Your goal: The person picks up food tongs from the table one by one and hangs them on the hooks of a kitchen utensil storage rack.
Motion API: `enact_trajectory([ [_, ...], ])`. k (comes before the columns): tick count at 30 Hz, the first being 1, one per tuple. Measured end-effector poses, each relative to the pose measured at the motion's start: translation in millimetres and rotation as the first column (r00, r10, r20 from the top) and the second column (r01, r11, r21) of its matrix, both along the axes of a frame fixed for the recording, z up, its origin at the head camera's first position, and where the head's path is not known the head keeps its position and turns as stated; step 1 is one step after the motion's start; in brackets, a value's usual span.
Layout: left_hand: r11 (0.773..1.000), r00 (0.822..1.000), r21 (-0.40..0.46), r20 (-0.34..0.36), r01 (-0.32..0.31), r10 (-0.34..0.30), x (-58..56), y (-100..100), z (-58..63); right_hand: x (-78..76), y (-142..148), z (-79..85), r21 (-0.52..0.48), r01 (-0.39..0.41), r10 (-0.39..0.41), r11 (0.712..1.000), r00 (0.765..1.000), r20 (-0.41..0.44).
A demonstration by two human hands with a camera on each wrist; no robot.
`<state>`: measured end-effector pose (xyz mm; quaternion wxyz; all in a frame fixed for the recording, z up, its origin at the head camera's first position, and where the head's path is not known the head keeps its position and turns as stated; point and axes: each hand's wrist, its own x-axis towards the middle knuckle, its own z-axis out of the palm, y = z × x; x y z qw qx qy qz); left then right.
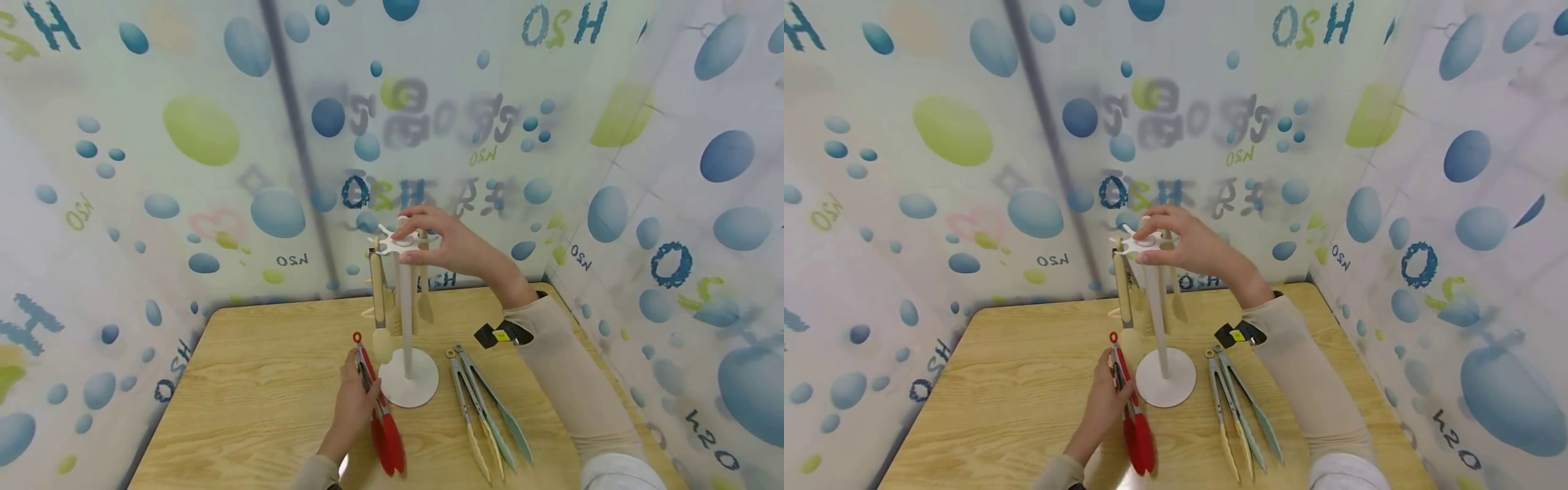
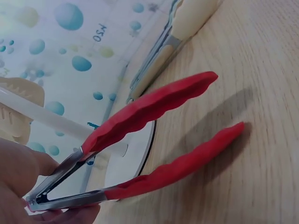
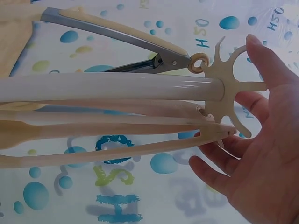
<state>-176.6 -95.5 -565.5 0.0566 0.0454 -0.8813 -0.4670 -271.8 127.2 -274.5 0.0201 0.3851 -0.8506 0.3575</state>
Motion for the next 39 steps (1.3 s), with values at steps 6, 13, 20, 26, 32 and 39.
enact_trajectory([
  [6,0.999,0.998,-0.044,-0.066,-0.015,0.012,-0.1,-7,6.5,-0.2,-1,-3.6,-0.009,0.019,-0.019,1.000,1.000,0.002],
  [13,0.996,0.989,-0.070,-0.140,-0.050,0.040,-1.8,-13,19.1,2.9,-3,-4.9,-0.016,0.042,-0.042,0.999,0.999,-0.018],
  [20,0.997,0.975,-0.064,-0.221,-0.042,0.027,-1.2,-17,34.3,6.8,-3,-3.8,-0.019,0.063,-0.064,0.998,0.998,-0.024],
  [26,0.998,0.957,-0.058,-0.290,-0.039,0.021,-1.0,-24,48.7,1.6,9,10.5,0.113,-0.012,0.006,0.994,0.998,0.057],
  [32,0.999,0.937,-0.046,-0.348,-0.009,-0.008,-0.7,-28,62.8,-10.2,21,29.3,0.259,-0.176,0.137,0.950,0.977,0.162],
  [39,0.999,0.921,-0.042,-0.391,-0.018,0.000,1.5,-32,78.2,-16.3,23,29.8,0.234,-0.206,0.165,0.950,0.969,0.182],
])
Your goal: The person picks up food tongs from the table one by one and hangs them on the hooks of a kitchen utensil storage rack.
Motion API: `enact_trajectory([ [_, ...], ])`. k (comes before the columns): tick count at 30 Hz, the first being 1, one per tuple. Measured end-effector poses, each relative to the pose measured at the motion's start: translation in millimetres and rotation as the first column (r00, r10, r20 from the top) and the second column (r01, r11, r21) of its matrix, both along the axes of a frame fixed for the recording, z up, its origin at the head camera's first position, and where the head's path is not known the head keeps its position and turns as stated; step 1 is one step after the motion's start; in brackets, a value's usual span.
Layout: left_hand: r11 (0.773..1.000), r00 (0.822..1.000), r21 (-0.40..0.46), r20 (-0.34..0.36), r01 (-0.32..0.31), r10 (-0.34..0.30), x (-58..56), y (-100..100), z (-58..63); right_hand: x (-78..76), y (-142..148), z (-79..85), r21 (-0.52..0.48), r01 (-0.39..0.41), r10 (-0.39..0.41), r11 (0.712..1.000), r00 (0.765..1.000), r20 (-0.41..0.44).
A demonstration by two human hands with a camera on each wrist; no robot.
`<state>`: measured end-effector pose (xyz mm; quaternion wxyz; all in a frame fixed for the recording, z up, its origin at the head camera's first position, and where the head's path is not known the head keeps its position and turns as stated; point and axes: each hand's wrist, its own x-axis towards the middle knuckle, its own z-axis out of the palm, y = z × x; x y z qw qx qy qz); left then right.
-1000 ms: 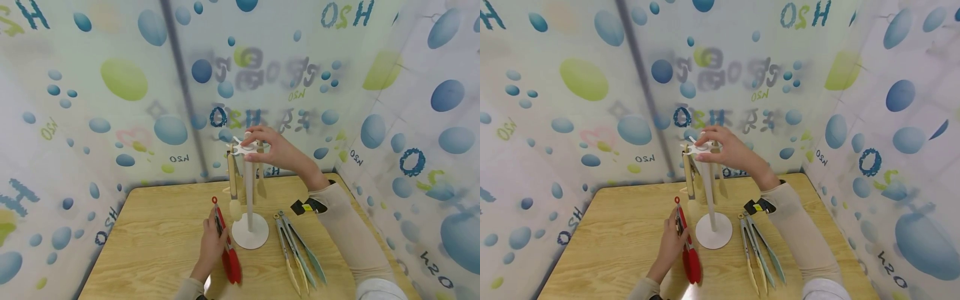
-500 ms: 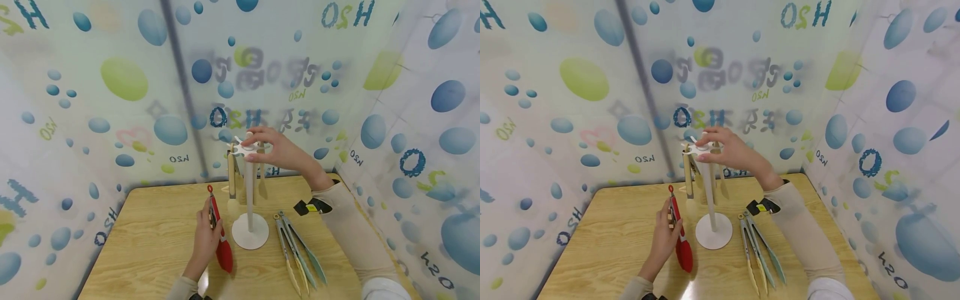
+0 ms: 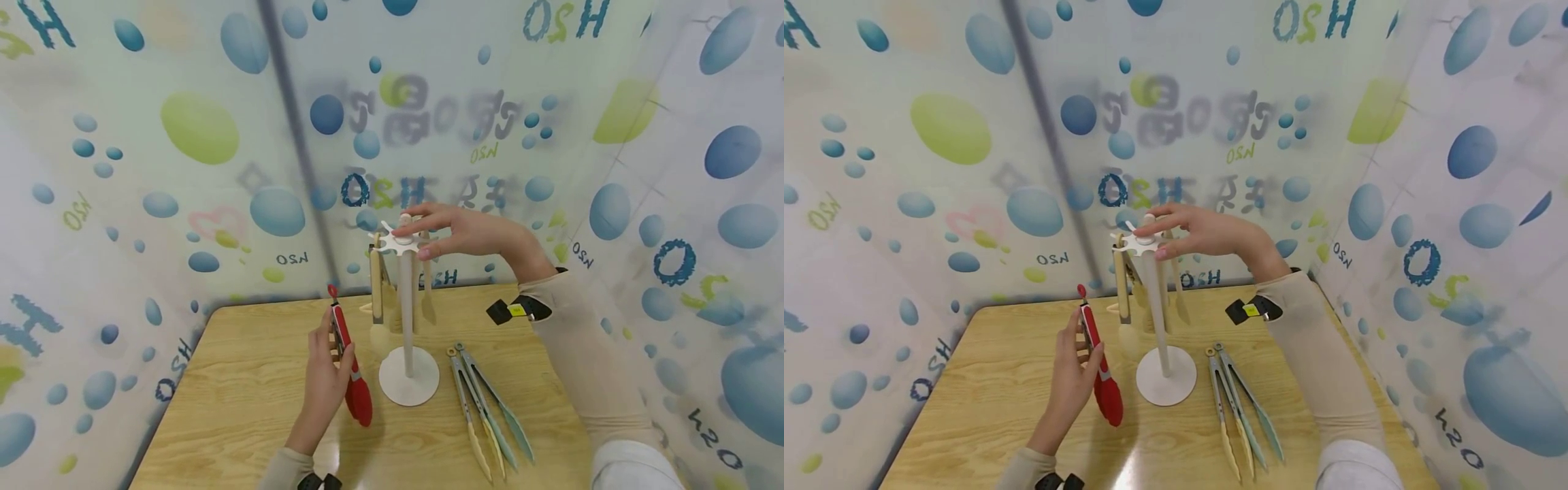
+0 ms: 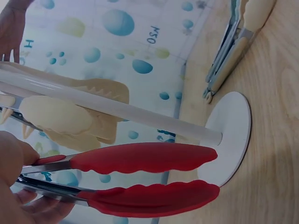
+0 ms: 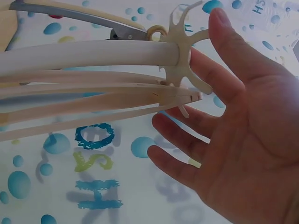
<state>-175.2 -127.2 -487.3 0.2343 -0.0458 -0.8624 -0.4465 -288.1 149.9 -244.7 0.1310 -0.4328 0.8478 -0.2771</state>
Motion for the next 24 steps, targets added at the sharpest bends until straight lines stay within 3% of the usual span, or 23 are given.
enact_trajectory([
  [9,1.000,0.994,-0.007,-0.111,-0.003,0.002,1.6,-3,13.1,8.2,-5,-8.3,-0.045,0.117,-0.118,0.992,0.993,-0.022],
  [17,1.000,0.985,0.004,-0.170,0.000,0.001,4.8,-4,25.6,13.2,-10,-14.8,-0.087,0.153,-0.161,0.984,0.983,-0.092],
  [24,0.999,0.955,-0.046,-0.294,0.006,-0.020,6.3,-4,41.1,19.7,-13,-20.0,-0.147,0.194,-0.213,0.970,0.969,-0.125],
])
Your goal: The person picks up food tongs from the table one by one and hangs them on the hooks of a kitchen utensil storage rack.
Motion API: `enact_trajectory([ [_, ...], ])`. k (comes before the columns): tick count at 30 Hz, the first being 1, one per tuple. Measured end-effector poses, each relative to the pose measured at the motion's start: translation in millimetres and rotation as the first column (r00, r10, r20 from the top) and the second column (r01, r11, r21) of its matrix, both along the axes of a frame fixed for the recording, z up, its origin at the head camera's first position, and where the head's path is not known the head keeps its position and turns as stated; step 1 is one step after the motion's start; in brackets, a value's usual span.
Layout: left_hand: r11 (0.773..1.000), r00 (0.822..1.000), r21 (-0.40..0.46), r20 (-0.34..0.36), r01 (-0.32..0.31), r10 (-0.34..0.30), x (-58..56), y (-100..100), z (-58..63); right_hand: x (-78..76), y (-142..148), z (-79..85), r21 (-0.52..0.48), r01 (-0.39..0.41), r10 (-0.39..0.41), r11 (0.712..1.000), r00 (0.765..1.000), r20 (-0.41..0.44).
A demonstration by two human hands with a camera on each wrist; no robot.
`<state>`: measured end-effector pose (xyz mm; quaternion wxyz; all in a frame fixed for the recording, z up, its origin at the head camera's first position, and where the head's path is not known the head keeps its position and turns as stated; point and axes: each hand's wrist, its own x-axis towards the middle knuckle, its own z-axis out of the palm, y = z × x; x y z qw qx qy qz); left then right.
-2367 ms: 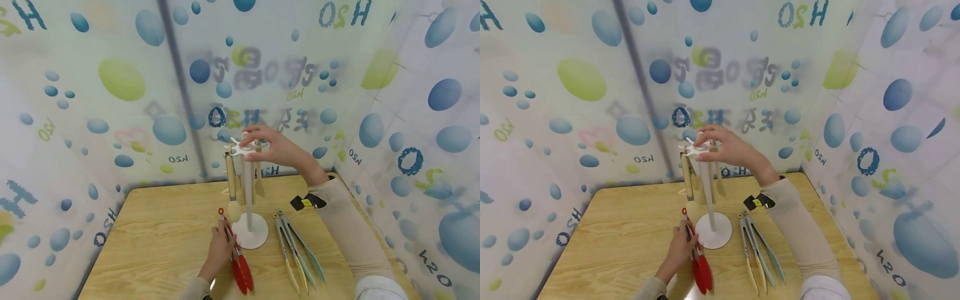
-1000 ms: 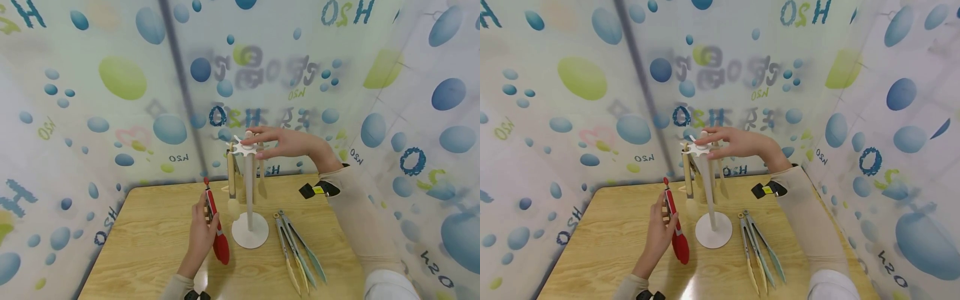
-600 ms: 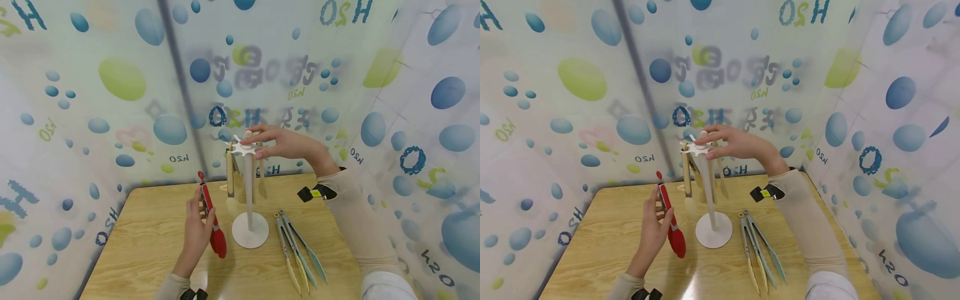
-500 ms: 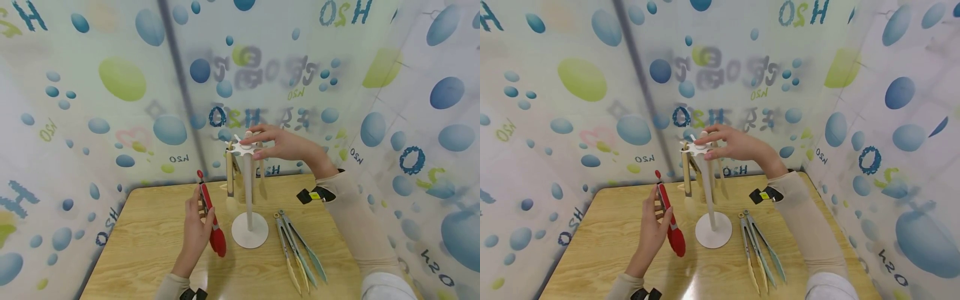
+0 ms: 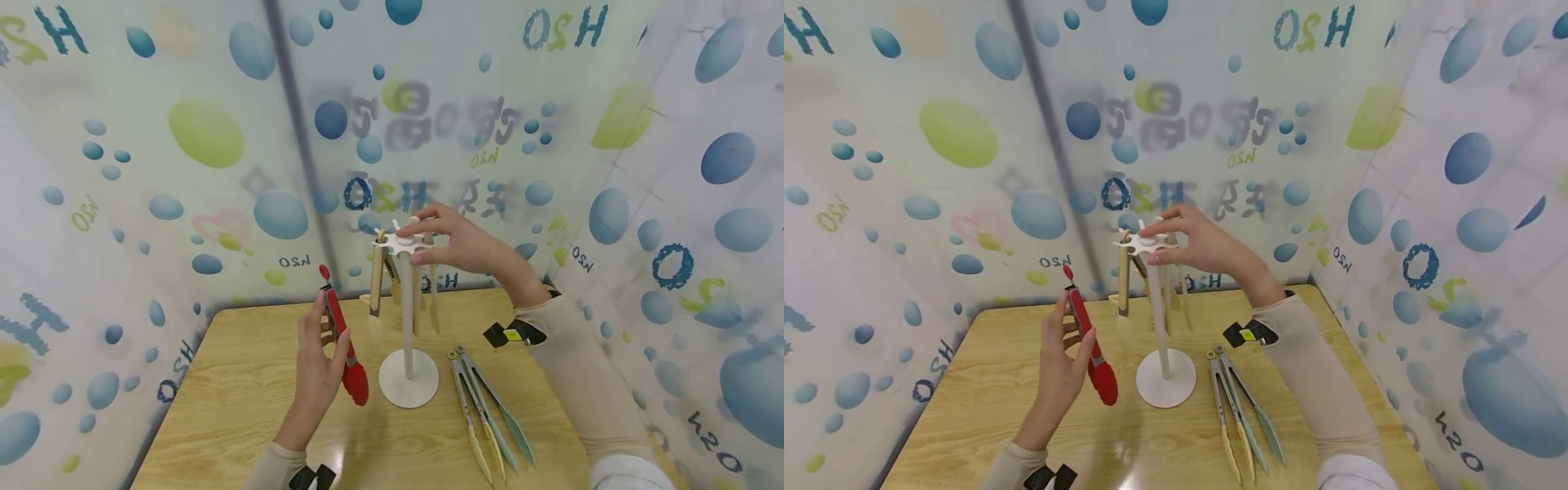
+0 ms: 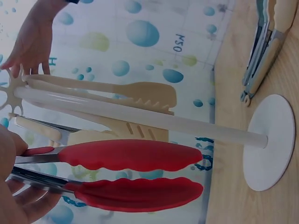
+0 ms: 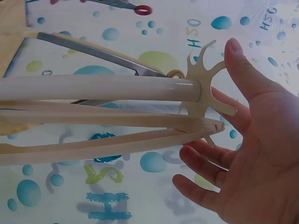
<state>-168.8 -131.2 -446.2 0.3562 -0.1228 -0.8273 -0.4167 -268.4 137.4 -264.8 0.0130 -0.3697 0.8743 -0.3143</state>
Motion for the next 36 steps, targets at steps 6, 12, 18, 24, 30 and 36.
enact_trajectory([
  [6,0.999,0.996,-0.020,-0.071,0.045,-0.046,-1.6,2,9.7,1.1,0,0.0,-0.003,-0.018,0.018,1.000,1.000,-0.003],
  [12,0.995,0.993,-0.028,-0.067,0.092,-0.094,1.1,7,19.1,-8.5,6,8.3,0.088,-0.088,0.083,0.992,0.995,0.064],
  [18,0.987,0.986,-0.050,-0.057,0.151,-0.154,1.7,14,28.3,-12.5,4,5.0,0.045,-0.077,0.075,0.996,0.996,0.045],
  [24,0.979,0.976,-0.063,-0.083,0.195,-0.200,-4.2,20,33.4,-8.3,-1,-0.7,0.006,-0.064,0.064,0.998,0.997,-0.036],
  [30,0.974,0.972,-0.094,-0.092,0.208,-0.217,-9.3,24,35.9,-1.0,-3,-2.0,0.006,-0.023,0.024,1.000,0.999,-0.038],
  [36,0.967,0.969,-0.122,-0.087,0.222,-0.233,-12.6,28,40.0,6.4,-5,-2.9,0.027,0.055,-0.054,0.998,0.997,-0.052],
])
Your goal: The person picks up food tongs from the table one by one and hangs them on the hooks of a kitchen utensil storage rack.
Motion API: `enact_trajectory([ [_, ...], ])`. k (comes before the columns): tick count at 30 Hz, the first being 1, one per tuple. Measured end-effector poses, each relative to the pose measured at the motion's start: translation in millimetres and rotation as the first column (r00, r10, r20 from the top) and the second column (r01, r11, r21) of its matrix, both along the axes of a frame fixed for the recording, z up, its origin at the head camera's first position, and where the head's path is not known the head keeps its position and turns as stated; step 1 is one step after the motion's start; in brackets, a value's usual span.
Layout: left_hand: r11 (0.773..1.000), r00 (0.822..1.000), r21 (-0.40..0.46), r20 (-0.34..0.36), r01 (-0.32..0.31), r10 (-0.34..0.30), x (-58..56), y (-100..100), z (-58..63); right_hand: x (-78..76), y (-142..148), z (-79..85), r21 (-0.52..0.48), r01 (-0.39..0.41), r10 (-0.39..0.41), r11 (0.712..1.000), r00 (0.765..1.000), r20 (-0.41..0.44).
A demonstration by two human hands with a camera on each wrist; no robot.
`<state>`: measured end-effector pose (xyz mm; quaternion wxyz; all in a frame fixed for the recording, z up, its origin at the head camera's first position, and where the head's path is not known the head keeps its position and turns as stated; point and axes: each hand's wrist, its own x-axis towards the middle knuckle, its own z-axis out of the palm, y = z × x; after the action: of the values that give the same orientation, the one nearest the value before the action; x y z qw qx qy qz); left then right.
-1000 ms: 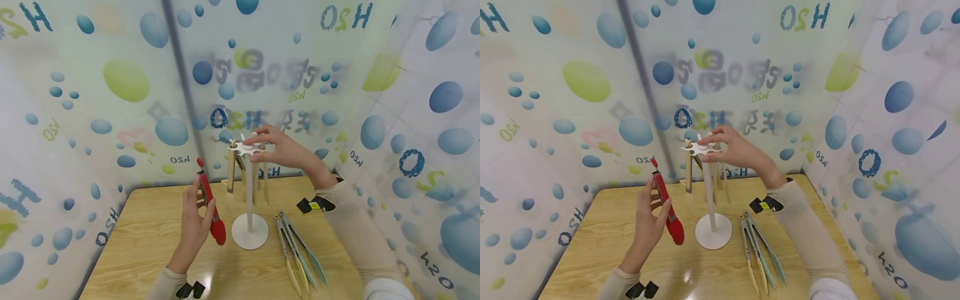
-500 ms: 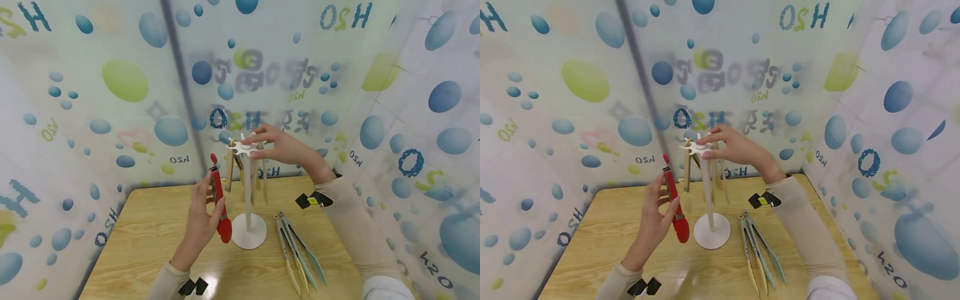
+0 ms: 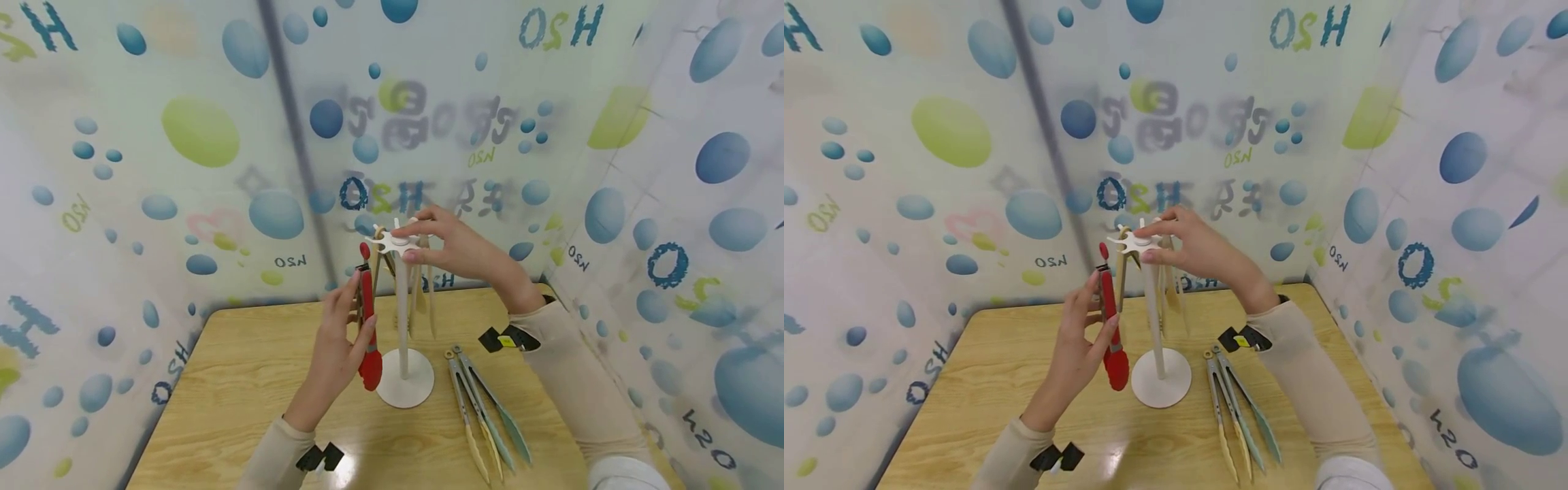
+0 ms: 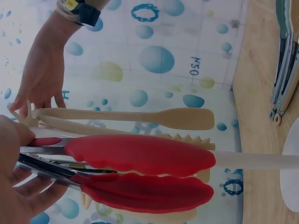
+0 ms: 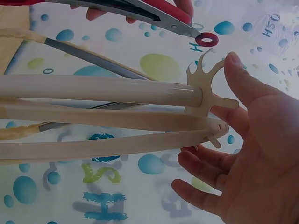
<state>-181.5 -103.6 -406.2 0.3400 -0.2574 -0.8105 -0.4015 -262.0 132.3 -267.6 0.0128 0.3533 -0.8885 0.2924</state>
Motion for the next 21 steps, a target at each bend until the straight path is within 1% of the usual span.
enact_trajectory([
  [5,1.000,1.000,-0.018,0.016,0.001,-0.001,-0.6,2,1.8,6.5,-1,-2.2,-0.017,0.042,-0.042,0.999,0.999,-0.008],
  [11,1.000,0.999,-0.022,0.031,0.007,-0.007,-0.6,4,4.1,12.3,-3,-2.7,-0.050,0.050,-0.052,0.998,0.998,-0.046],
  [21,0.999,1.000,-0.035,0.023,0.010,-0.010,-1.3,5,5.9,22.6,-9,-4.8,-0.081,0.111,-0.114,0.991,0.993,-0.038],
])
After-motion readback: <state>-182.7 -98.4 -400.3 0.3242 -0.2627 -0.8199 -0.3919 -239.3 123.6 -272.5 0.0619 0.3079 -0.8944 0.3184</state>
